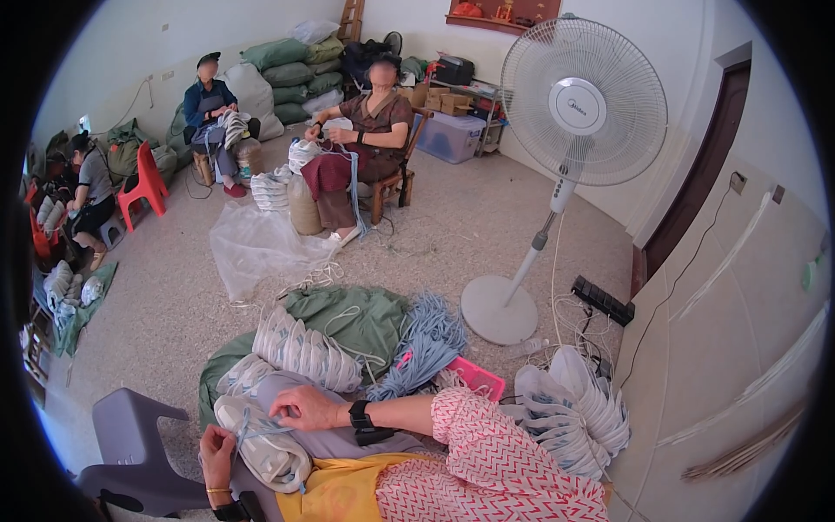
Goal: Threading and tying laces onto freshly manufactured white and blue sneakers.
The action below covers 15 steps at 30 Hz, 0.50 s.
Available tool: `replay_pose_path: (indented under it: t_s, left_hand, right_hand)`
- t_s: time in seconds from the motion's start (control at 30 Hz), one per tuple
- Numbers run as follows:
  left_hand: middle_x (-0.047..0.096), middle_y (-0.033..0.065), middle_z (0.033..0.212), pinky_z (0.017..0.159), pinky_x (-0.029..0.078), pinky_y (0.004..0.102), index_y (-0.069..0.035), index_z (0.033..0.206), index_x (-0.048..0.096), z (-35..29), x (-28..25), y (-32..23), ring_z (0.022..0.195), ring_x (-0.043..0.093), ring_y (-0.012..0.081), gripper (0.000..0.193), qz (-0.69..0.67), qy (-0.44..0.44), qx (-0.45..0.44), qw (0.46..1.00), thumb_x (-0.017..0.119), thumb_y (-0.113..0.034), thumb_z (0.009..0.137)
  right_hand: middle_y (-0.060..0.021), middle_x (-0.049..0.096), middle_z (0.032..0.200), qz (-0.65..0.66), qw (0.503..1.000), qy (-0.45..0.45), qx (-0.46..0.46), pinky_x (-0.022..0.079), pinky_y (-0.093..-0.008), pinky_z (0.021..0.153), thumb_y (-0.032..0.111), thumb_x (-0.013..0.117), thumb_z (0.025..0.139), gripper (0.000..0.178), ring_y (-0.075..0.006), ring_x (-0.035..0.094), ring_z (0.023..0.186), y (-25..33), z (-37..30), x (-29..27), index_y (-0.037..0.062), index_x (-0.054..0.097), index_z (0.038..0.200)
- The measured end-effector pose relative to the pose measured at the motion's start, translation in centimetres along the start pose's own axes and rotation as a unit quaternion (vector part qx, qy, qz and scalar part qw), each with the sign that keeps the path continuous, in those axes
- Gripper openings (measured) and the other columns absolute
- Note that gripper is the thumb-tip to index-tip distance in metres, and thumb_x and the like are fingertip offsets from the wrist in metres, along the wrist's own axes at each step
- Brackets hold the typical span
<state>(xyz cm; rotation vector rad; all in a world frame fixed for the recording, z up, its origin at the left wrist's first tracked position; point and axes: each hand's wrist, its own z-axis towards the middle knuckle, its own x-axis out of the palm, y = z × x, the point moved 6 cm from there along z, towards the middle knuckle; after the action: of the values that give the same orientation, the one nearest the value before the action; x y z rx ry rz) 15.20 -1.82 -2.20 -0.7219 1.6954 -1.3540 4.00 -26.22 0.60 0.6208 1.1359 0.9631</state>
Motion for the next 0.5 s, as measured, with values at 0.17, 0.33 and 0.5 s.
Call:
replay_pose_path:
  t_s: [0.17,0.33,0.5]
  left_hand:
    - [0.058,-0.0014,0.077,0.066,0.042,0.0221,-0.002,0.088,0.058,0.13,0.06,0.00,0.071,0.052,0.0056,0.011,0.013,-0.002,-0.007,1.000,0.069,-0.005,0.088]
    - [0.058,-0.0012,0.077,0.066,0.042,0.0223,-0.002,0.088,0.058,-0.02,0.04,0.10,0.072,0.052,0.0056,0.011,-0.005,-0.002,-0.001,1.000,0.069,-0.005,0.088]
    - [0.058,-0.0011,0.077,0.066,0.042,0.0224,-0.002,0.088,0.058,-0.01,0.09,0.11,0.072,0.052,0.0056,0.011,-0.009,-0.002,-0.004,1.000,0.068,-0.005,0.088]
  right_hand:
    - [-0.0019,0.063,0.080,0.002,1.000,-0.001,0.001,0.041,-0.0295,0.055,0.012,0.076,0.081,0.024,-0.0135,0.050,0.055,-0.11,-0.10,-0.28,0.0084,0.072,0.104]
    - [-0.0026,0.064,0.079,0.006,1.000,-0.003,0.007,0.043,-0.0313,0.056,0.014,0.074,0.079,0.021,-0.0159,0.054,0.057,0.11,0.05,-0.14,0.0082,0.072,0.099]
    - [-0.0022,0.064,0.079,0.005,1.000,-0.003,0.009,0.043,-0.0310,0.055,0.014,0.074,0.079,0.021,-0.0157,0.054,0.057,0.07,0.00,-0.21,0.0089,0.073,0.099]
